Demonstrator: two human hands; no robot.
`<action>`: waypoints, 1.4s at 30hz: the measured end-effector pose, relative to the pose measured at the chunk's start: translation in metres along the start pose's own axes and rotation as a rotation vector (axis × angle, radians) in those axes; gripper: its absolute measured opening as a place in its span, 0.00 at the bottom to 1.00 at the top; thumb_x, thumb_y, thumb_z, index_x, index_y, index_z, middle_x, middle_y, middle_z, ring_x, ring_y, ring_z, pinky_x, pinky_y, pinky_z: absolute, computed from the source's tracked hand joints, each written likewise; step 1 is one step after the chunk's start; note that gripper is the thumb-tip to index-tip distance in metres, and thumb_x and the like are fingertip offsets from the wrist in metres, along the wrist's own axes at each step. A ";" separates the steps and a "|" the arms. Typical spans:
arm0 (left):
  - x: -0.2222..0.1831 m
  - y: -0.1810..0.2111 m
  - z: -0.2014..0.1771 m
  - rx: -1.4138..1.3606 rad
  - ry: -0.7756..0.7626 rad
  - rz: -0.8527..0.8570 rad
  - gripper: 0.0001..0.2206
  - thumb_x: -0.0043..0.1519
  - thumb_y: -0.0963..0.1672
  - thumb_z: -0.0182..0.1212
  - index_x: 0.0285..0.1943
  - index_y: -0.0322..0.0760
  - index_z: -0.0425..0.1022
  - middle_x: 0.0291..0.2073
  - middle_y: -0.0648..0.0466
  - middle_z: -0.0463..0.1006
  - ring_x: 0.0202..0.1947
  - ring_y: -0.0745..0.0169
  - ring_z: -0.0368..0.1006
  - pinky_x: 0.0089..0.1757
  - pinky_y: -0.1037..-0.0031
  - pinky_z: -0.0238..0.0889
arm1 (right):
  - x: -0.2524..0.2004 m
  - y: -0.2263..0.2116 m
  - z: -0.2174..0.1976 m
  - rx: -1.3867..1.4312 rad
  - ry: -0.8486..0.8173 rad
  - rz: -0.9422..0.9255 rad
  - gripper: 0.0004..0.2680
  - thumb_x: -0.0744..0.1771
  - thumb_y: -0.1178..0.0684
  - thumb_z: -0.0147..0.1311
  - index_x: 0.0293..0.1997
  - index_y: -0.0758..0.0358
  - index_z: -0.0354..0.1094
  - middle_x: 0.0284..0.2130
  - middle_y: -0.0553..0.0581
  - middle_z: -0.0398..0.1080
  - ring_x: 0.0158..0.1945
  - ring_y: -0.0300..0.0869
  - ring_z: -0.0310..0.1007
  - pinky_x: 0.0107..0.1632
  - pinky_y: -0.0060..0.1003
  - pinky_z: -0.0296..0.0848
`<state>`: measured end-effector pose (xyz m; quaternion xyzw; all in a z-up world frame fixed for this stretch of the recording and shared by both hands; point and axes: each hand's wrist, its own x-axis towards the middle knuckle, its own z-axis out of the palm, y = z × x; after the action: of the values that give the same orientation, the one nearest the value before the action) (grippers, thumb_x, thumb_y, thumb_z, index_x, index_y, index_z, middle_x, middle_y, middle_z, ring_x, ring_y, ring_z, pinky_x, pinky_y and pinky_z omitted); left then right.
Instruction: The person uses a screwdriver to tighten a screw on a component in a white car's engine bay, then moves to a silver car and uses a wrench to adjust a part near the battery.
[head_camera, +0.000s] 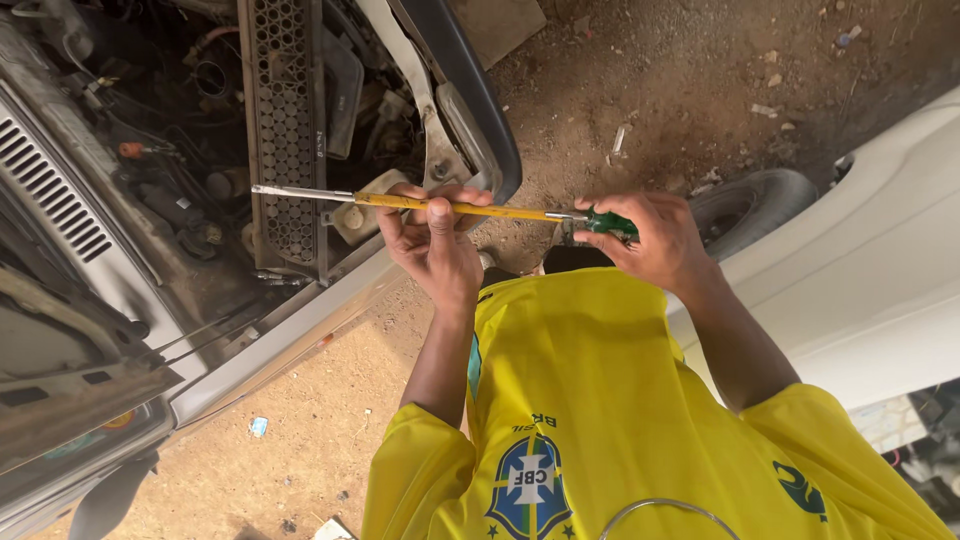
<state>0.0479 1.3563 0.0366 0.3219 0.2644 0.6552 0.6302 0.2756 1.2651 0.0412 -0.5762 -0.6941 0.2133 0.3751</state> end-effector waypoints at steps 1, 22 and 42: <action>0.003 -0.003 0.006 0.007 -0.033 0.019 0.09 0.73 0.39 0.59 0.57 0.33 0.63 0.39 0.38 0.82 0.38 0.49 0.82 0.47 0.54 0.80 | 0.003 0.002 -0.005 0.048 -0.014 0.014 0.14 0.65 0.54 0.69 0.45 0.66 0.62 0.44 0.58 0.80 0.41 0.43 0.83 0.42 0.35 0.81; 0.056 -0.043 0.057 -0.069 -0.318 -0.082 0.07 0.74 0.40 0.57 0.56 0.33 0.64 0.36 0.39 0.82 0.36 0.49 0.82 0.42 0.60 0.80 | 0.034 0.012 -0.039 0.171 0.063 0.109 0.15 0.65 0.52 0.70 0.45 0.67 0.64 0.41 0.60 0.79 0.42 0.42 0.83 0.44 0.33 0.79; 0.031 -0.081 0.014 -0.075 -0.015 -0.222 0.09 0.74 0.43 0.53 0.58 0.30 0.65 0.42 0.38 0.83 0.42 0.49 0.83 0.47 0.58 0.80 | 0.040 0.039 -0.017 0.665 -0.324 0.490 0.11 0.68 0.59 0.61 0.50 0.66 0.61 0.43 0.64 0.79 0.30 0.34 0.70 0.34 0.28 0.71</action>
<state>0.1113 1.3917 -0.0128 0.2719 0.2691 0.5883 0.7124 0.3112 1.3112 0.0344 -0.5308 -0.4806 0.5952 0.3648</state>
